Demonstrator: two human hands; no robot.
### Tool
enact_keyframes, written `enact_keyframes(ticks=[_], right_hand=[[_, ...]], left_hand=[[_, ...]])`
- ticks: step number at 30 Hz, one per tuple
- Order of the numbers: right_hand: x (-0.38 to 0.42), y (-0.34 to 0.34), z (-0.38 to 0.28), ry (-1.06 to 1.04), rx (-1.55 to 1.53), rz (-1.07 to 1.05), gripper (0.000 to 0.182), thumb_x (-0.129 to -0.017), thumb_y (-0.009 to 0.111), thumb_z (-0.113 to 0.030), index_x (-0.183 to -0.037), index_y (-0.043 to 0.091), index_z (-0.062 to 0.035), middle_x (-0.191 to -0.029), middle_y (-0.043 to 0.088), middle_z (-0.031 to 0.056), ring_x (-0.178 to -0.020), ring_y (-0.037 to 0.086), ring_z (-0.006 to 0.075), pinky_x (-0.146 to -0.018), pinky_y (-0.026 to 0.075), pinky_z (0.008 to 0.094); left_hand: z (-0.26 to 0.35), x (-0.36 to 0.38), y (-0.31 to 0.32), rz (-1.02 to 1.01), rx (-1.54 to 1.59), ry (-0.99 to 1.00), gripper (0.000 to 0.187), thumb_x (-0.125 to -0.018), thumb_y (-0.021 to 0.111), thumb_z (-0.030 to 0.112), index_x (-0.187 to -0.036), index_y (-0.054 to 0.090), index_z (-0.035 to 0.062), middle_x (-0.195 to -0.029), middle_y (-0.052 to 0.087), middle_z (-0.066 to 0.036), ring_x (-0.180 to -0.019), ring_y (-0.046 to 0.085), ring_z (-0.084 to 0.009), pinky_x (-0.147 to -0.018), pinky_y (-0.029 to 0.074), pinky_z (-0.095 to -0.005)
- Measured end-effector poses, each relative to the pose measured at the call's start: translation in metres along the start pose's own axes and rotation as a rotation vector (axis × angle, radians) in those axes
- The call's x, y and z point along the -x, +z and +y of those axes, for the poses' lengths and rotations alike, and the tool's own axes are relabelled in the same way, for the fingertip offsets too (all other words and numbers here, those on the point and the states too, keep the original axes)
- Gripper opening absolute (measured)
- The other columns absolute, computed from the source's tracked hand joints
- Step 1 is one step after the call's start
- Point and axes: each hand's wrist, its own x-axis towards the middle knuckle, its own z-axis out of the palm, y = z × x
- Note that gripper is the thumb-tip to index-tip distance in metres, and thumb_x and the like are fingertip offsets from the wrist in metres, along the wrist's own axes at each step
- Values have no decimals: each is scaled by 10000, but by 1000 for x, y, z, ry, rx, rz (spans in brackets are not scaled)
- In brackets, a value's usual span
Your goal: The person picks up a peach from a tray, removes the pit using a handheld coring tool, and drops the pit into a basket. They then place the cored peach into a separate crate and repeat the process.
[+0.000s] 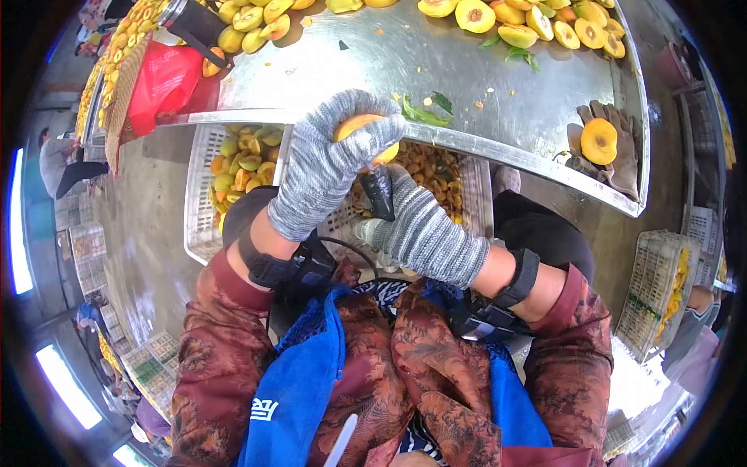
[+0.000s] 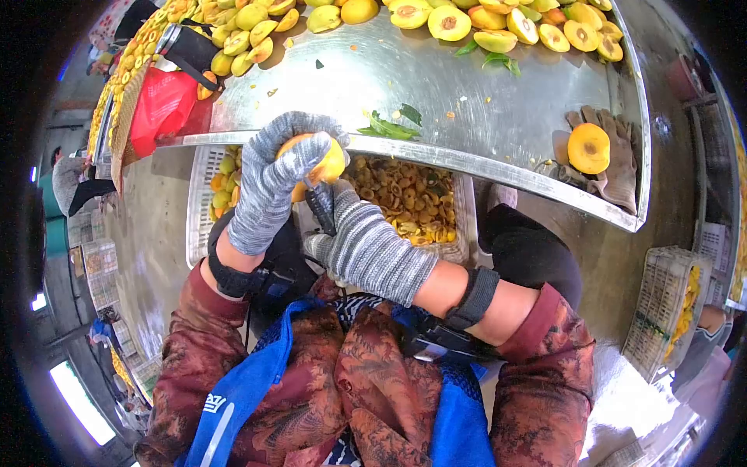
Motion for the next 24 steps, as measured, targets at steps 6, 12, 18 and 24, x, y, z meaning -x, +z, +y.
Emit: enact_keyframes(ticks=[6,12,18,24], right_hand=[[-8,7,10,67,180,47,712,-671,708,-195,-1192,302,72,-904,555,147,-797,558,190,-684,462,294],[-21,14,29,-102,199,103,704,-684,697,-177,-1205,295,74,-962,548,128,-781,563,204,-668,471,307],[-30,-3,-10,34,-277,-75,572,-726,662,-105,-1178,351,55,-972,512,52,-818,516,120,-691,456,256],[-31,1,-28,59,-357,-73,199,-733,619,-81,-874,489,-26,-699,520,23,-593,495,97,-505,436,246]], left_hand=[[-6,-6,-4,-69,109,-90,253,-755,621,199,-912,594,3,-806,610,-56,-745,574,-114,-685,463,-240],[-20,-7,-9,31,-59,74,242,-759,622,196,-912,596,11,-820,615,-69,-753,577,-127,-699,468,-246],[-50,-19,-35,61,251,-22,502,-833,479,368,-1010,506,-101,-910,589,-162,-844,580,-195,-799,458,-293],[-18,-13,-28,69,195,119,386,-795,543,258,-1039,518,-40,-930,590,-136,-837,585,-195,-763,481,-302]])
